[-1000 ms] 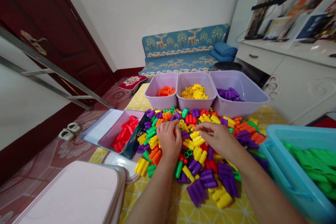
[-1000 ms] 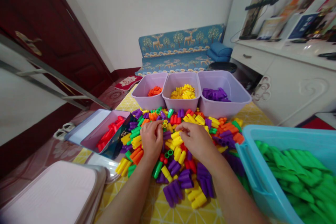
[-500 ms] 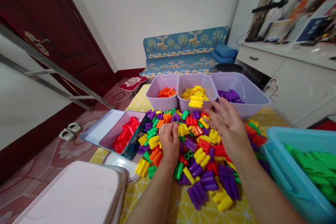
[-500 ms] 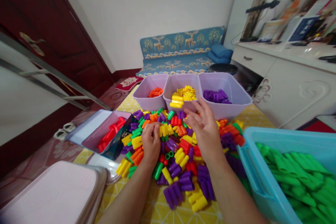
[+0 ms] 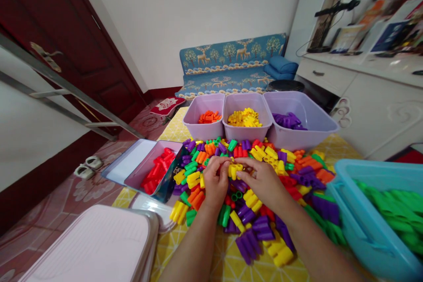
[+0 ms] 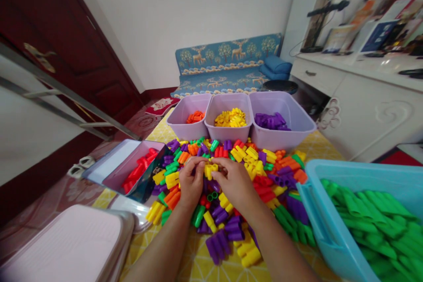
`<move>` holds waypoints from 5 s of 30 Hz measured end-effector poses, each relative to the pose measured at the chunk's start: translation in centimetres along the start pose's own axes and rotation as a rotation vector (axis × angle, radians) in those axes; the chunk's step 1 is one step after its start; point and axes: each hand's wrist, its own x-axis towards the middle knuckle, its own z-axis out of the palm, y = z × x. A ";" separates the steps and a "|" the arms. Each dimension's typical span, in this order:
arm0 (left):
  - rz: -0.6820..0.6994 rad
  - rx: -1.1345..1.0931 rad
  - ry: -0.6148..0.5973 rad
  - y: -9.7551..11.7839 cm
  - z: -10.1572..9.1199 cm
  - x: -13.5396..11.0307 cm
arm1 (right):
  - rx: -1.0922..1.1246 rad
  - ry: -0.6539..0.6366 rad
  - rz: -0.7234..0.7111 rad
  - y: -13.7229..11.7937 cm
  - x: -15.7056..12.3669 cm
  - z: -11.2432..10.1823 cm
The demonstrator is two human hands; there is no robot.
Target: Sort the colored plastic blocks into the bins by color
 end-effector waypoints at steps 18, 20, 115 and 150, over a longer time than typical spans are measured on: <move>0.291 0.257 -0.653 1.6 -0.2 0.7 | 0.241 -0.041 0.131 -0.7 0.2 -4.3; 0.313 0.250 -0.657 1.5 -0.2 0.6 | 0.196 -0.103 0.159 -0.6 0.1 -4.8; -0.279 -0.173 0.065 -0.3 -2.3 2.5 | -0.404 0.085 -0.151 0.5 0.1 -0.9; -0.127 0.340 -0.072 -0.1 -0.6 0.2 | -0.007 0.142 -0.034 -1.5 0.0 -3.2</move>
